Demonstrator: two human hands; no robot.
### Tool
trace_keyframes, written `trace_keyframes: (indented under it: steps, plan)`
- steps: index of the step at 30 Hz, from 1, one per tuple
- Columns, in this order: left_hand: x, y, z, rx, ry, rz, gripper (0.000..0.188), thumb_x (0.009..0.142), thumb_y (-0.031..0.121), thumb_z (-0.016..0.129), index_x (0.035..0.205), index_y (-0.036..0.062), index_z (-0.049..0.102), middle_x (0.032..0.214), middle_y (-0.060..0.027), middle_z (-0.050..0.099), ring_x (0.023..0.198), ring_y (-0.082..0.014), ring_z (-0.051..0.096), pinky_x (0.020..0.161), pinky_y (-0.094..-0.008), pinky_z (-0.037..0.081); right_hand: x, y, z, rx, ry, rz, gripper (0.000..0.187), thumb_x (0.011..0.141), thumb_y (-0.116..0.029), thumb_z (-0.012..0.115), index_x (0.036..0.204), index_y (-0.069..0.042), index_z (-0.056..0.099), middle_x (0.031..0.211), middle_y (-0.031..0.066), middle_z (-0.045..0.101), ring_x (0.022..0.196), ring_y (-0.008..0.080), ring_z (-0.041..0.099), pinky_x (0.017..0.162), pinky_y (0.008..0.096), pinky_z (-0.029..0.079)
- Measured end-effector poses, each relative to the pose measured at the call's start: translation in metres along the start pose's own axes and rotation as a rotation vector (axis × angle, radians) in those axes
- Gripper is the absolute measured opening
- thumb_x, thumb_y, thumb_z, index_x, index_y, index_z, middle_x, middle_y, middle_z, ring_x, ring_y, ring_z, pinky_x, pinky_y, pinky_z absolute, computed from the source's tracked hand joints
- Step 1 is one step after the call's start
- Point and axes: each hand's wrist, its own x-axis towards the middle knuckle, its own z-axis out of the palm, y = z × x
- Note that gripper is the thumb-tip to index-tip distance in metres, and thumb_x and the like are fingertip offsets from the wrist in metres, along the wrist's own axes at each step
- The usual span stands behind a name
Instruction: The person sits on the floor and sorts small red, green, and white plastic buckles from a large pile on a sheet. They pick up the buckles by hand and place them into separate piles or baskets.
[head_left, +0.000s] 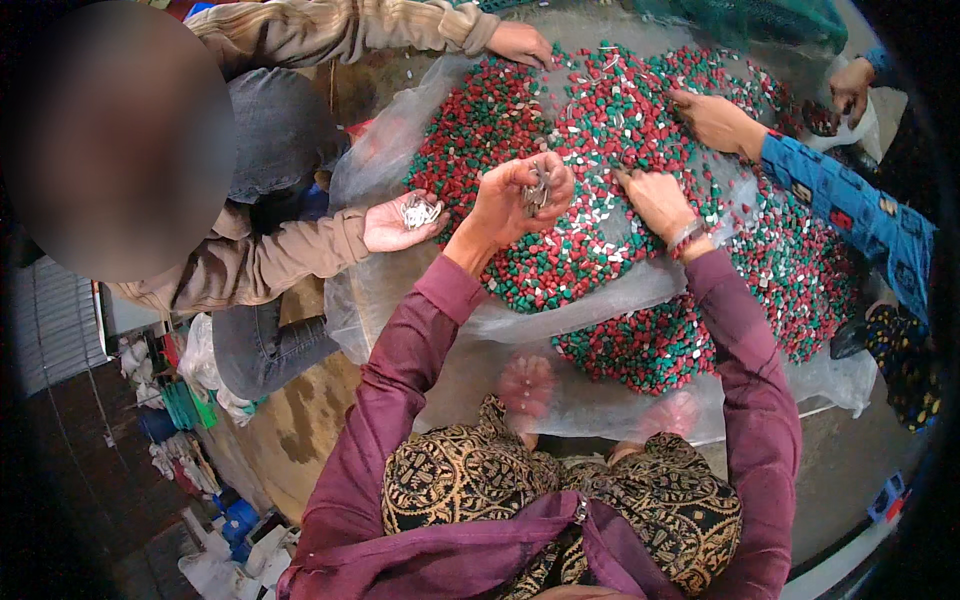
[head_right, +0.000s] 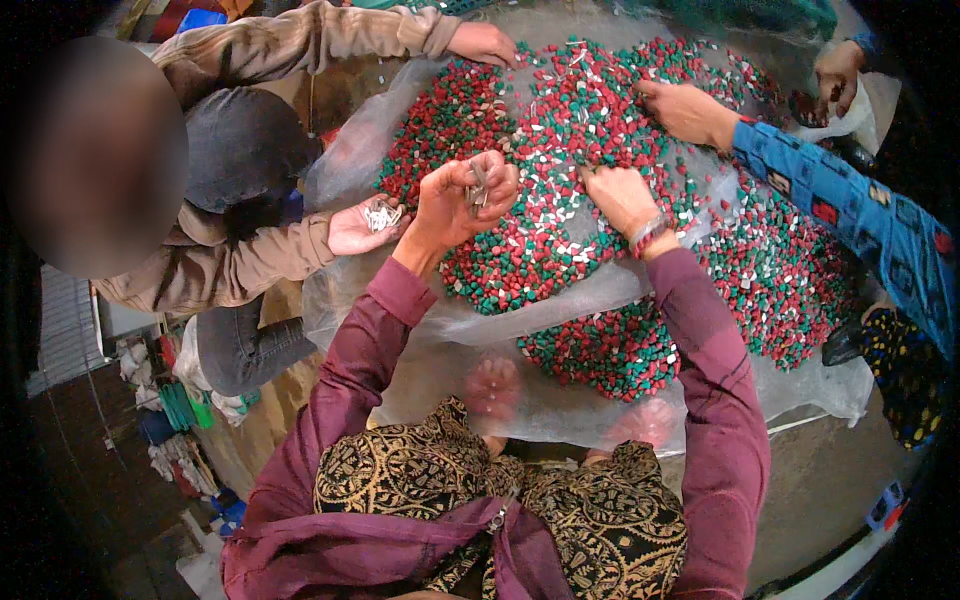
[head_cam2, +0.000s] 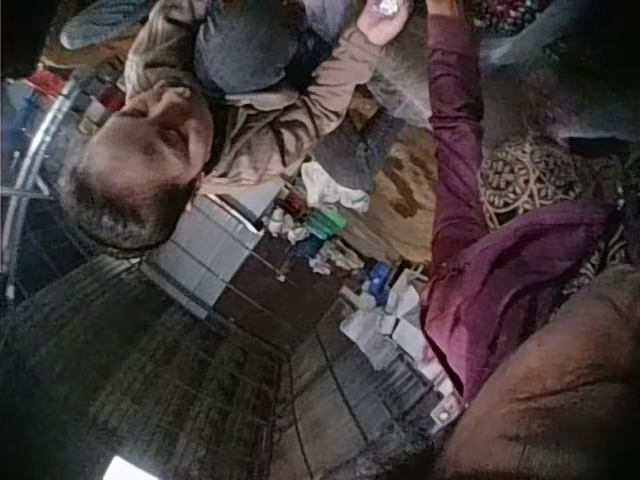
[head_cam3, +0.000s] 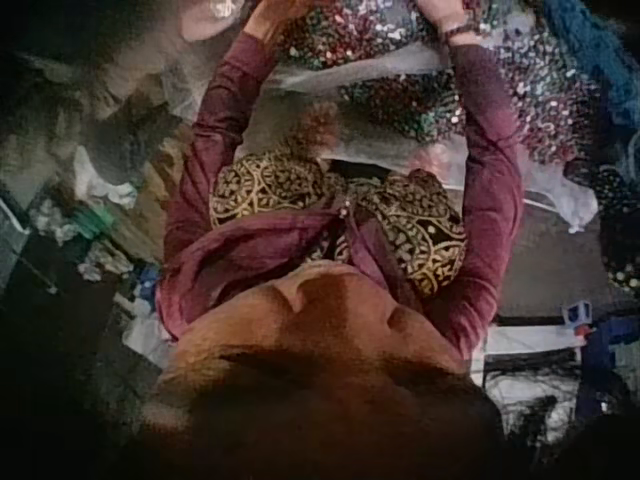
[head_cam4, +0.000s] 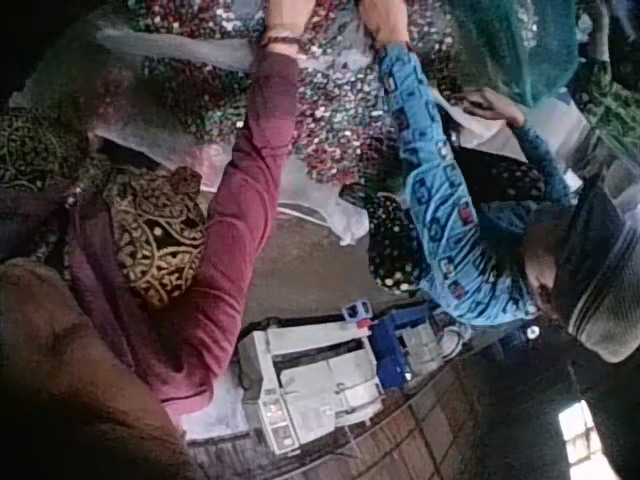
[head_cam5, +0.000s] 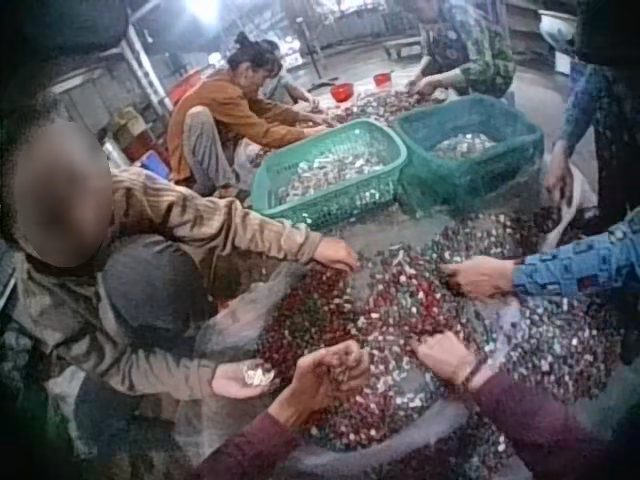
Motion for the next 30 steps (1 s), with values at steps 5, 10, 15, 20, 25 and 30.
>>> trace_keyframes:
  steps: [5,10,15,20,25,30]
  plan:
    - [0.022,0.005,0.01,0.218,0.198,0.014,0.027,0.09,0.03,0.049,0.086,0.004,0.055,0.077,-0.0062,0.052,0.051,-0.0067,0.044,0.034,-0.0168,0.029,-0.034,-0.021,0.003,0.008,0.011,0.025,0.014,0.08,-0.006,0.055,0.093,-0.002,0.053,0.079,0.0141,0.063,0.07,0.0264,0.067,0.056,0.0348,0.054]
    - [0.083,-0.011,-0.013,1.119,0.407,-0.011,0.027,0.085,0.029,0.062,0.083,0.0014,0.062,0.067,-0.0075,0.06,0.056,-0.0161,0.056,0.044,-0.0281,0.042,-0.068,-0.039,-0.012,0.485,0.08,0.327,0.012,0.08,-0.011,0.064,0.088,-0.003,0.06,0.076,0.0074,0.067,0.067,0.0215,0.066,0.059,0.0367,0.05]
    - [0.119,-0.046,-0.058,2.119,0.384,0.183,0.025,0.081,0.024,0.066,0.079,-0.0012,0.064,0.075,-0.0202,0.064,0.073,-0.0349,0.066,0.066,-0.0469,0.05,-0.08,-0.032,-0.059,1.749,0.005,0.752,0.012,0.082,-0.009,0.067,0.092,-0.002,0.065,0.071,-0.0002,0.06,0.054,0.0015,0.046,0.043,0.0185,0.032]
    - [0.127,-0.07,-0.046,2.337,0.234,0.204,0.018,0.08,0.014,0.062,0.086,-0.0018,0.058,0.083,-0.0201,0.062,0.075,-0.0378,0.064,0.062,-0.0451,0.053,-0.116,0.005,-0.069,2.575,0.218,0.324,0.016,0.085,-0.014,0.06,0.091,-0.001,0.052,0.062,0.0004,0.042,0.047,0.0069,0.036,0.038,0.0182,0.028]
    - [0.097,-0.074,-0.052,2.064,0.256,0.096,0.02,0.074,0.017,0.065,0.085,0.0002,0.062,0.079,-0.0192,0.064,0.074,-0.0346,0.065,0.067,-0.0435,0.05,-0.112,0.024,-0.074,2.352,0.133,0.487,0.013,0.089,-0.017,0.054,0.089,-0.004,0.051,0.07,0.0073,0.054,0.05,0.0105,0.049,0.037,0.0175,0.034]
    - [0.069,-0.044,-0.024,0.843,0.345,-0.095,0.018,0.08,0.018,0.057,0.084,0.0004,0.059,0.071,-0.0043,0.056,0.059,-0.0141,0.054,0.051,-0.0244,0.045,-0.106,0.029,-0.048,2.175,0.125,0.687,0.03,0.09,-0.012,0.057,0.118,-0.003,0.05,0.088,0.0119,0.065,0.066,0.0151,0.064,0.049,0.0213,0.048]
